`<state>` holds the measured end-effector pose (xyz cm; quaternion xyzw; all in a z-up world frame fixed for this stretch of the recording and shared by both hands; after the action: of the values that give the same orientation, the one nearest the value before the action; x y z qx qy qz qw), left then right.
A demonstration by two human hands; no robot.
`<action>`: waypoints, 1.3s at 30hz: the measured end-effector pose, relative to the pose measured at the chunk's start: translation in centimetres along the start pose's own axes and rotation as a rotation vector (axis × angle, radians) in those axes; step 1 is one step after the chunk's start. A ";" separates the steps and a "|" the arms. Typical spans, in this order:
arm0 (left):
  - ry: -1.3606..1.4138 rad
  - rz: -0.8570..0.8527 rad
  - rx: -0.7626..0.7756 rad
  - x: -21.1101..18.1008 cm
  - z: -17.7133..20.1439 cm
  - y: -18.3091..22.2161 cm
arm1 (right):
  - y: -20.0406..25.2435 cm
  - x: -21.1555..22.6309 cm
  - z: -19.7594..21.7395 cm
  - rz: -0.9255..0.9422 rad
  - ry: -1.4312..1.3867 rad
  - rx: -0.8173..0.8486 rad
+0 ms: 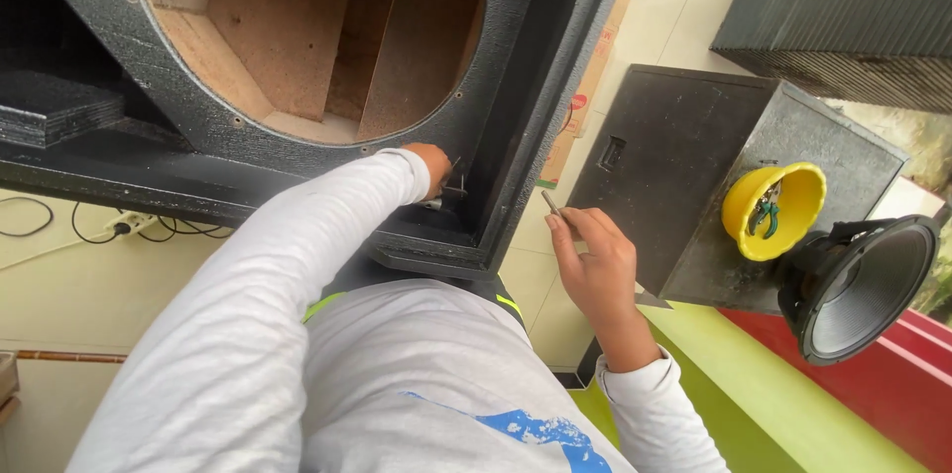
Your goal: Securing a metal bracket inside a wooden speaker enclosure using a power drill and screws.
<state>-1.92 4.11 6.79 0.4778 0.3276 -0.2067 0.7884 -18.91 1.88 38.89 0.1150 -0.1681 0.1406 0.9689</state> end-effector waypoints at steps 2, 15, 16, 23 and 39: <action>0.152 0.004 0.050 -0.4 0.8 1.4 | 0.7 -0.7 0.2 -0.015 -0.011 -0.001; 0.857 0.465 0.066 4.6 -1.8 0.1 | 1.8 -0.3 -1.2 -0.043 -0.022 0.051; 0.856 0.463 0.067 3.1 -0.2 1.7 | 1.7 -0.1 -1.1 -0.044 -0.020 0.050; 0.640 0.277 0.276 1.3 -1.3 0.5 | 1.6 0.3 -1.2 -0.066 -0.020 0.058; 0.798 0.424 0.260 -0.3 -1.5 0.4 | 1.5 1.2 -0.9 -0.106 0.030 0.163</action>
<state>-2.32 5.60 6.73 0.6712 0.4717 0.1196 0.5592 -18.02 3.79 38.75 0.2002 -0.1351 0.1044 0.9648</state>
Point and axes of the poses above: each hand's wrist, its own y-axis away from the middle knuckle, its own z-axis out of the back of the hand, x = y × z, the point moved 2 cm from there along -y, towards the middle knuckle, and after that the axes turned 13 degrees about y, right-handed, at the moved point
